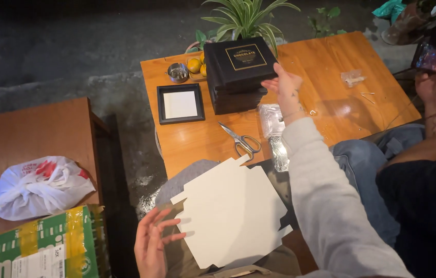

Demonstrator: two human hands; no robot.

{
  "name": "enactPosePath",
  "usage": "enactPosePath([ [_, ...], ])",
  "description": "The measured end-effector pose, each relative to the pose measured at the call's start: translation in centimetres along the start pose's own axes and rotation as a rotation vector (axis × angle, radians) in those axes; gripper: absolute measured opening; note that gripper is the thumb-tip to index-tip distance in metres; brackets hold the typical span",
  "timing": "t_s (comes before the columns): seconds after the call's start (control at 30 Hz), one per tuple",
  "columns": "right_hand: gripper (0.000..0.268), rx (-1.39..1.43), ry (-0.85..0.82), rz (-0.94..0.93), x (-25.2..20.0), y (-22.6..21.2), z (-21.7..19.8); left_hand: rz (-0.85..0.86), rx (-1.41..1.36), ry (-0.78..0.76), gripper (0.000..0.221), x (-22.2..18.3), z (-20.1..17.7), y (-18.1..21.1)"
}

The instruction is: Manually folding and assembling small cardboard boxes by following pre-scored lines and tucking in tabs.

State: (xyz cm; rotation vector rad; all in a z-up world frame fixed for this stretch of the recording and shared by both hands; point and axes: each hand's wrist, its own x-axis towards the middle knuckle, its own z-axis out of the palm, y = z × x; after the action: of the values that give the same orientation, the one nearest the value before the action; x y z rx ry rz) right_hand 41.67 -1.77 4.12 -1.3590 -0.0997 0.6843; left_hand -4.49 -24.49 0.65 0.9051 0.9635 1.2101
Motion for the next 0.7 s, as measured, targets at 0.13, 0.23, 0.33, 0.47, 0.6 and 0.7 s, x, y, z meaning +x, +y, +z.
enactPosePath([
  [0.13, 0.062, 0.010, -0.023, 0.023, 1.4, 1.0, 1.9, -0.007, 0.006, -0.001, 0.038, 0.0, -0.3, -0.2],
  [0.23, 0.059, -0.232, -0.036, -0.037, 1.7, 1.1, 1.2, -0.029, 0.021, -0.012, 0.037, 0.0, -0.3, 0.2],
  [0.33, 0.043, -0.399, 0.081, -0.186, 0.7, 1.0, -4.1, 0.002, 0.018, -0.033, 0.037, -0.8, -0.5, 0.4],
  [0.47, 0.045, -1.094, 0.154, -0.329, 2.7, 5.4, -17.4, 0.008, 0.080, 0.043, 0.035, -0.7, -1.0, -0.3],
  [0.6, 0.088, -1.300, 0.014, -0.006, 3.6, 13.7, -29.0, -0.068, 0.110, 0.045, 0.031, -0.3, 0.0, 0.0],
  [0.7, 0.061, -0.588, 0.002, 0.318, -3.1, 12.3, -26.2, -0.043, 0.093, -0.008, 0.031, -0.2, 1.4, 0.2],
])
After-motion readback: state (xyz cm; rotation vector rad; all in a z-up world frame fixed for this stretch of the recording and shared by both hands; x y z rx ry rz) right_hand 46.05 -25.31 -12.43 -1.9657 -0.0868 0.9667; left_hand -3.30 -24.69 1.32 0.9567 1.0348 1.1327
